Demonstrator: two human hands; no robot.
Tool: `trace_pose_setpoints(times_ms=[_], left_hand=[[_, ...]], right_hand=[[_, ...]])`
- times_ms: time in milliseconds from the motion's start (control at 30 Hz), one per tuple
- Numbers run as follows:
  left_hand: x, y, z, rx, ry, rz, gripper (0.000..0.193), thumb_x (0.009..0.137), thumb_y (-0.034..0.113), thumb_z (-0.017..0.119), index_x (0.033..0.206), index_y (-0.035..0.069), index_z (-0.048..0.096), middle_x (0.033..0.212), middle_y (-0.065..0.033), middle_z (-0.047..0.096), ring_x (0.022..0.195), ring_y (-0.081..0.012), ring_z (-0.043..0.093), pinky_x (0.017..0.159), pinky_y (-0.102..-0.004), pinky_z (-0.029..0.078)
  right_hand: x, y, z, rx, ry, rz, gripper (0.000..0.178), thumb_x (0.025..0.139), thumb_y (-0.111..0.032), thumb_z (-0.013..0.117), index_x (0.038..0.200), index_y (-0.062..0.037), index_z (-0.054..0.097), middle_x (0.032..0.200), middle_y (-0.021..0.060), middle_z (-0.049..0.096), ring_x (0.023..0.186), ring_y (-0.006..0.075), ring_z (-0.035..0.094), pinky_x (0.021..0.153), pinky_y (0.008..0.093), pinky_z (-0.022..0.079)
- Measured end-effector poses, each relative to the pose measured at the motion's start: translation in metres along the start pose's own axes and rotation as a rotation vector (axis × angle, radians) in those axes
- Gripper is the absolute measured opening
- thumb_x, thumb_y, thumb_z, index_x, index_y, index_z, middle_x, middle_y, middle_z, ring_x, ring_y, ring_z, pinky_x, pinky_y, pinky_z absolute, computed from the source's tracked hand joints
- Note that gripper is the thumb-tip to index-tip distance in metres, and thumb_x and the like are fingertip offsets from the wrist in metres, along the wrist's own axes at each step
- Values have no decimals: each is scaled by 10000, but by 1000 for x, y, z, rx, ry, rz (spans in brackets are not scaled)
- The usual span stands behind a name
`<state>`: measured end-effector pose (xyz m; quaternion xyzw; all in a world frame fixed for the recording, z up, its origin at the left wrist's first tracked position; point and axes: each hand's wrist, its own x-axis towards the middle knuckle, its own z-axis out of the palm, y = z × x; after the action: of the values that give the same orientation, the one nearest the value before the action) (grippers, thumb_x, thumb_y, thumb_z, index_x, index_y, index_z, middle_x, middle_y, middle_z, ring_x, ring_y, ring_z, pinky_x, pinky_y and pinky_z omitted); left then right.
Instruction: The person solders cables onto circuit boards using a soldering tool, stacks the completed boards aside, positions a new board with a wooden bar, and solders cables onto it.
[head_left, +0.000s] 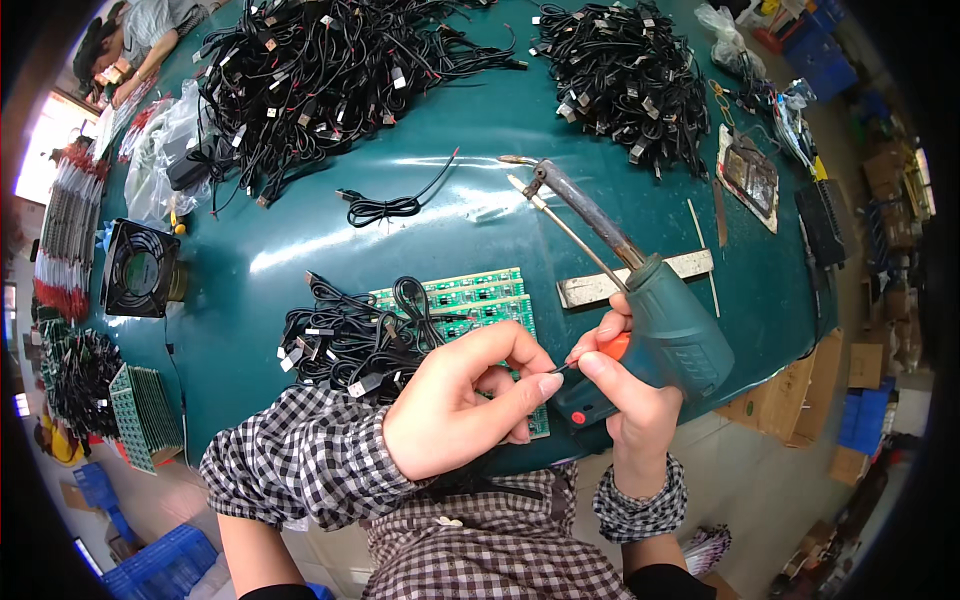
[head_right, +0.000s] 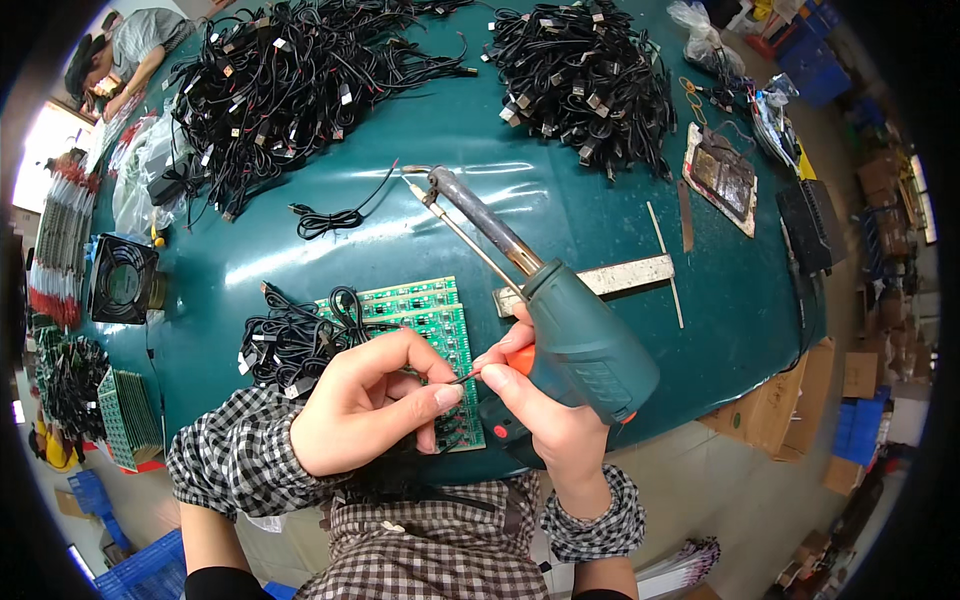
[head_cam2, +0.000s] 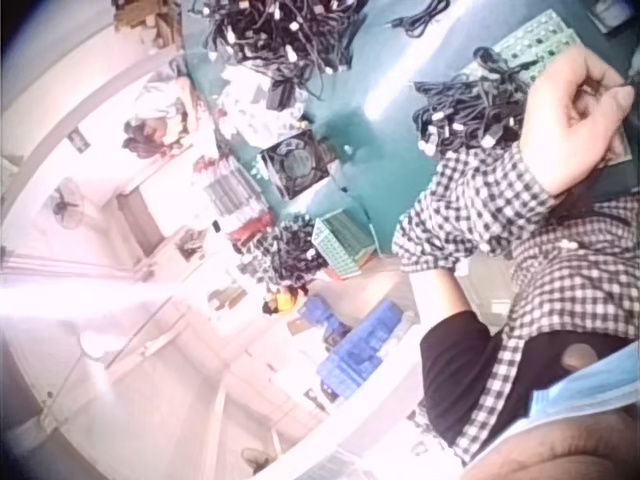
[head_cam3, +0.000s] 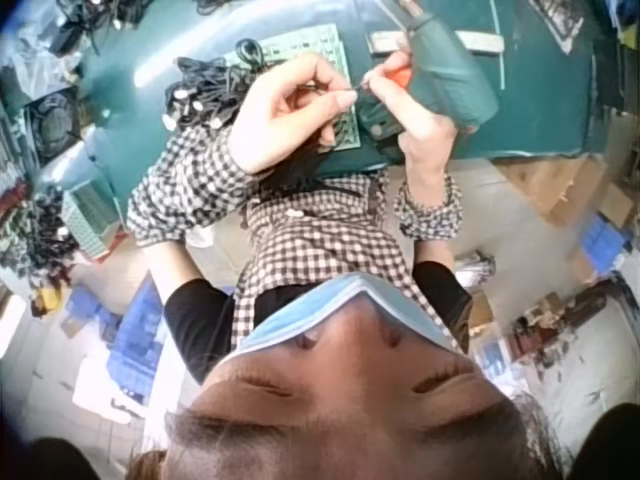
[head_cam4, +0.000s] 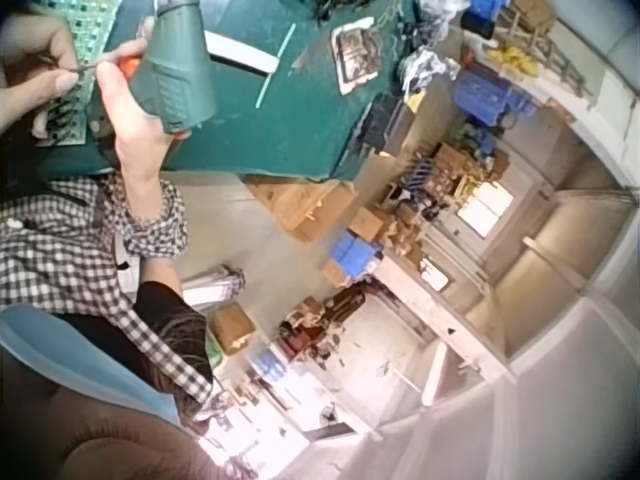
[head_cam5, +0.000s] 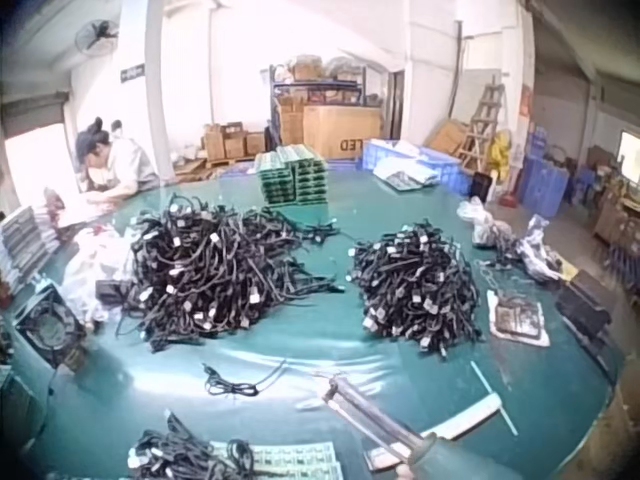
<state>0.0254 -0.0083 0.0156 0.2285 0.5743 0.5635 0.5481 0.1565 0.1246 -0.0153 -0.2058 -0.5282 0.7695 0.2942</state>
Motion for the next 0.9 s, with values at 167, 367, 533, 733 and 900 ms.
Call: trace_pose_setpoints(times_ms=[167, 367, 533, 733, 900], left_hand=[[-1, -4, 0, -264, -7, -63, 137, 954, 89, 596, 1016, -24, 550, 897, -55, 596, 680, -106, 622, 592, -254, 551], [-7, 3, 3, -364, -46, -144, 97, 929, 71, 622, 966, -9, 583, 867, -8, 594, 689, -38, 568, 617, -227, 560], [-7, -3, 10, 235, 155, 307, 101, 833, -58, 670, 854, -10, 583, 805, -20, 532, 627, -37, 574, 500, -153, 492], [-4, -4, 19, 434, 222, 438, 121, 781, -25, 706, 780, 10, 590, 703, -3, 485, 547, -49, 395, 465, -214, 298], [-4, -7, 23, 271, 226, 323, 103, 801, -1, 688, 842, -4, 594, 725, -65, 524, 601, -152, 538, 513, -269, 437]], right_hand=[[5, 3, 2, 56, 0, 28, 483, 791, 117, 663, 1246, 49, 516, 961, 103, 606, 857, 209, 653, 780, 335, 557], [6, 0, 6, 78, 49, 99, 510, 764, 84, 669, 1244, 42, 501, 971, 96, 591, 838, 212, 646, 754, 346, 558], [-3, -7, 2, 131, 112, 151, 512, 788, 112, 659, 1267, 38, 494, 964, 87, 603, 876, 208, 660, 794, 342, 556], [-9, -8, 4, -2, -34, 19, 511, 818, 124, 633, 1291, 25, 469, 994, 70, 567, 881, 197, 646, 799, 334, 545], [-9, -6, 2, 2, -8, -37, 514, 824, 122, 629, 1298, 22, 457, 1011, 67, 541, 887, 189, 637, 799, 329, 544]])
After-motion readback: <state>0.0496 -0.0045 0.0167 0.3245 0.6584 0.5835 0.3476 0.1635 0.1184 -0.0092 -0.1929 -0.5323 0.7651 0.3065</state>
